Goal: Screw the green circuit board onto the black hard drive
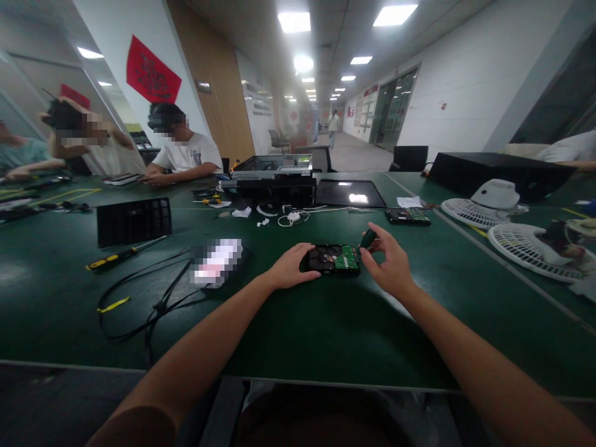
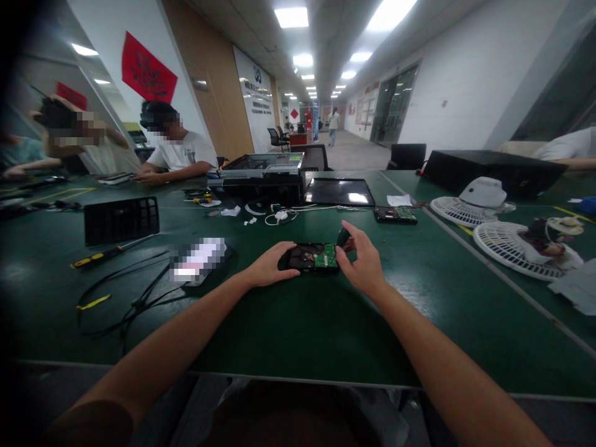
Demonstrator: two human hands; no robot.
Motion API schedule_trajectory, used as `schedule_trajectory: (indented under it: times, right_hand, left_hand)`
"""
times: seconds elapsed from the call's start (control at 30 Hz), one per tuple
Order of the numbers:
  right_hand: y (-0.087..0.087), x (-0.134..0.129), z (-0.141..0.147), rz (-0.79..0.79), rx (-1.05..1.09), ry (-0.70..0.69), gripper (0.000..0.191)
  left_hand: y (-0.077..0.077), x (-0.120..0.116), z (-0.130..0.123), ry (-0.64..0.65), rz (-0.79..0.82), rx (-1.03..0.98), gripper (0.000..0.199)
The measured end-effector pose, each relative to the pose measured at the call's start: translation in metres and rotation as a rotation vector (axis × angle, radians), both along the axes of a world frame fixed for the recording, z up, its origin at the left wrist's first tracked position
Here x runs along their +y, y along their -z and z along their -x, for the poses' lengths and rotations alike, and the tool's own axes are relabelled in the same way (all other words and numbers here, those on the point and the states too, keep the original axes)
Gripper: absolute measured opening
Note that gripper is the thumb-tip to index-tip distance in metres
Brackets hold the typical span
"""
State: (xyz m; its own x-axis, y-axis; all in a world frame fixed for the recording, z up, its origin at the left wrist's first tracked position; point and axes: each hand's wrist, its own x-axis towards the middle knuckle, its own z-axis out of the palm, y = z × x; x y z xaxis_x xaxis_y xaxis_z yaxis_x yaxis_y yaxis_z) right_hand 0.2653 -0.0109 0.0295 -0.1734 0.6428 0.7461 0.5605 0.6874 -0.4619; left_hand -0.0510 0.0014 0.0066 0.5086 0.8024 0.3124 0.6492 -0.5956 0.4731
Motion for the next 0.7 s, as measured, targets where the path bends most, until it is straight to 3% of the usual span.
schedule_trajectory:
  times: [0.3, 0.53, 0.7]
  right_hand:
    - [-0.0028, -0.0017, 0.0002, -0.027, -0.015, 0.04, 0.069]
    - [0.0019, 0.0011, -0.0015, 0.036, 0.03, -0.058, 0.07]
    - [0.0025, 0.0015, -0.0013, 0.03, 0.031, -0.026, 0.071]
  left_hand:
    - [0.0001, -0.0001, -0.0004, 0.0, -0.001, -0.001, 0.083]
    - [0.0023, 0.0005, -0.0011, 0.0, -0.006, -0.015, 0.082]
    - [0.0015, 0.0009, -0.0002, 0.021, -0.017, -0.019, 0.082]
